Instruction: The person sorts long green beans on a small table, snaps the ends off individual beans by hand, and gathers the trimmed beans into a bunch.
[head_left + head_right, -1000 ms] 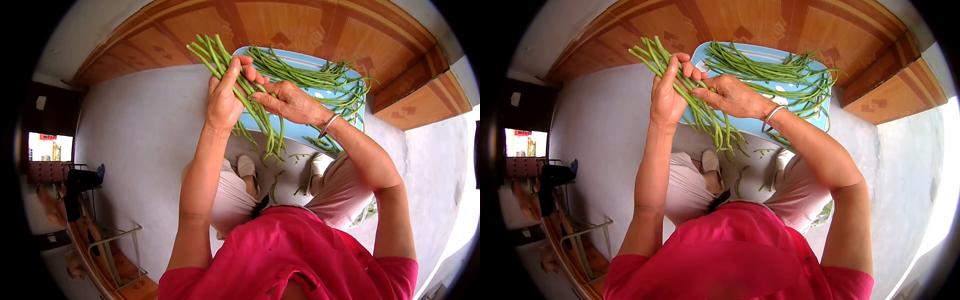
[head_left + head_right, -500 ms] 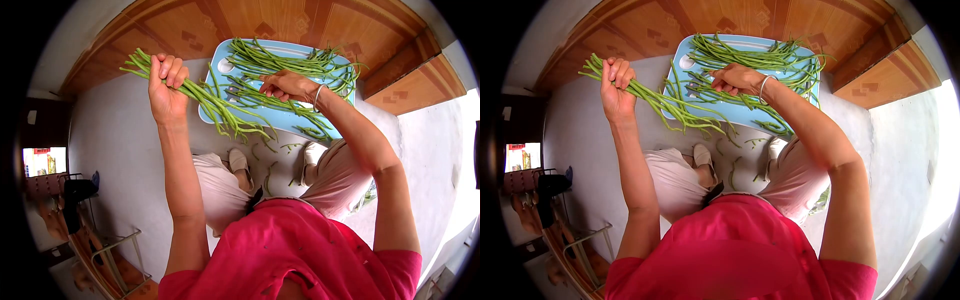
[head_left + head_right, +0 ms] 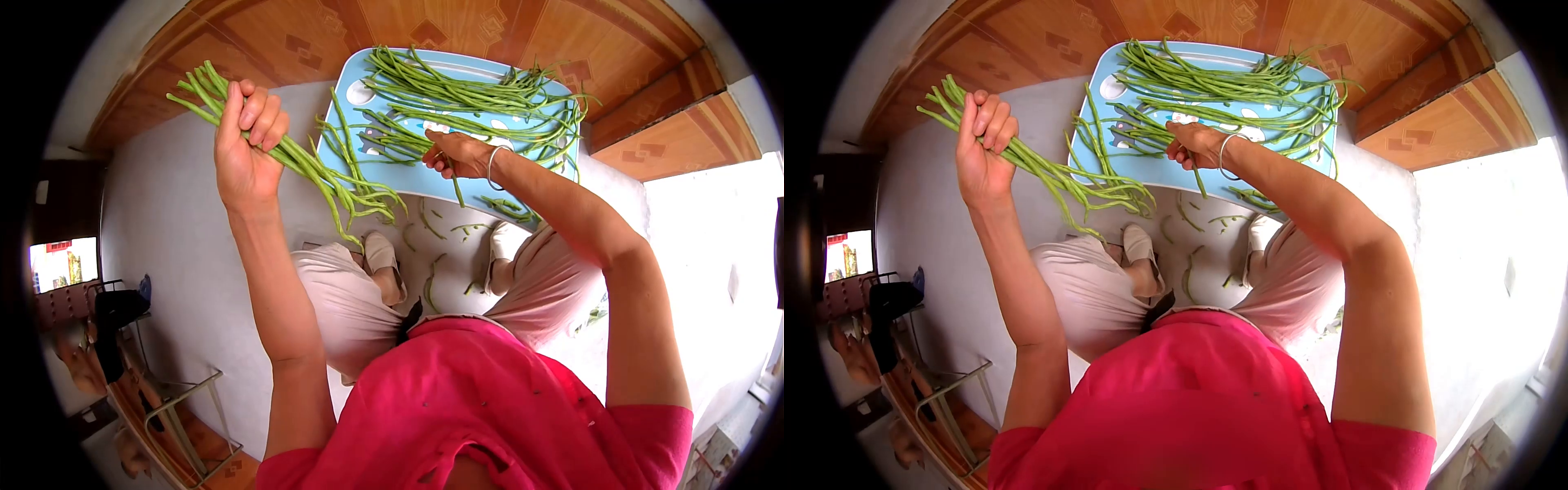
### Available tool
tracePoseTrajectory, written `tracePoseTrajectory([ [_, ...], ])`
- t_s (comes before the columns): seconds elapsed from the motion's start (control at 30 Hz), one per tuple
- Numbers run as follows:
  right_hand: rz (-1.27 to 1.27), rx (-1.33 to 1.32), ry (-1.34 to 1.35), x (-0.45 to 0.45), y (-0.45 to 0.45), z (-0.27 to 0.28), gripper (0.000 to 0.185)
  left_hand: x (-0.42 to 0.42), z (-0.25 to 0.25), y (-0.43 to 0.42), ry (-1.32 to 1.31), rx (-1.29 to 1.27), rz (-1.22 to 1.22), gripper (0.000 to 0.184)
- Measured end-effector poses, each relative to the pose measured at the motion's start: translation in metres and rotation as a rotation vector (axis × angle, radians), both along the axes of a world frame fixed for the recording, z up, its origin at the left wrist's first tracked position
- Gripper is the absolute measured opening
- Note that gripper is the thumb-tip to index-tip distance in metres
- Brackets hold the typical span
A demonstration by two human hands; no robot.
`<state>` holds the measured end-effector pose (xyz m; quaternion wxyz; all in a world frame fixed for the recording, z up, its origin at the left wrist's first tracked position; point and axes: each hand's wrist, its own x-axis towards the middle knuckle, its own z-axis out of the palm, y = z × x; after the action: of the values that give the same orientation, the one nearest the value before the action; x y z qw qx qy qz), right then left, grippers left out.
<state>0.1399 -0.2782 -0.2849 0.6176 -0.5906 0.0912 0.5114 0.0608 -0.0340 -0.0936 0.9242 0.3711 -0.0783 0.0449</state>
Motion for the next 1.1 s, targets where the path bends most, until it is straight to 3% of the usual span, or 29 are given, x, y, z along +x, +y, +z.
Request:
tracePoseTrajectory([
  [0.2,-0.018,0.014,-0.093,0.010,-0.001,0.014,0.048,-0.004,-0.002,-0.009,0.048,0.160,0.020,0.022],
  [0.4,0.141,-0.187,-0.264,0.006,0.003,-0.011,0.045,-0.003,-0.001,-0.014,0.049,0.168,0.010,0.022],
  [0.47,0.085,-0.237,-0.477,0.004,0.002,-0.016,0.042,-0.002,0.000,-0.015,0.050,0.167,0.012,0.021],
  [0.57,0.412,-0.427,-1.092,0.028,-0.015,-0.026,0.035,-0.003,0.000,-0.017,0.054,0.154,0.021,0.021],
  [0.67,0.689,-0.769,-1.239,0.021,-0.026,-0.045,0.023,-0.001,-0.002,-0.014,0.057,0.158,0.026,0.022],
  [0.7,0.699,-0.715,-1.267,0.013,-0.030,-0.034,0.018,-0.001,-0.001,-0.014,0.057,0.168,0.034,0.021],
  [0.8,0.780,-0.938,-1.340,0.013,-0.022,-0.048,0.021,-0.002,-0.002,-0.013,0.061,0.178,0.051,0.021],
  [0.9,0.702,-0.893,-1.354,0.020,-0.024,-0.048,0.017,-0.002,-0.004,-0.011,0.072,0.166,0.048,0.021],
  [1.0,0.710,-0.802,-1.262,0.027,-0.029,-0.002,0.017,-0.002,-0.003,-0.012,0.096,0.148,0.058,0.021],
  [1.07,0.602,-0.434,-1.251,0.046,-0.044,0.007,0.017,0.000,-0.007,-0.010,0.103,0.136,0.055,0.021],
  [1.1,0.543,-0.382,-1.200,0.048,-0.047,0.027,0.019,0.000,-0.008,-0.010,0.120,0.135,0.072,0.021],
])
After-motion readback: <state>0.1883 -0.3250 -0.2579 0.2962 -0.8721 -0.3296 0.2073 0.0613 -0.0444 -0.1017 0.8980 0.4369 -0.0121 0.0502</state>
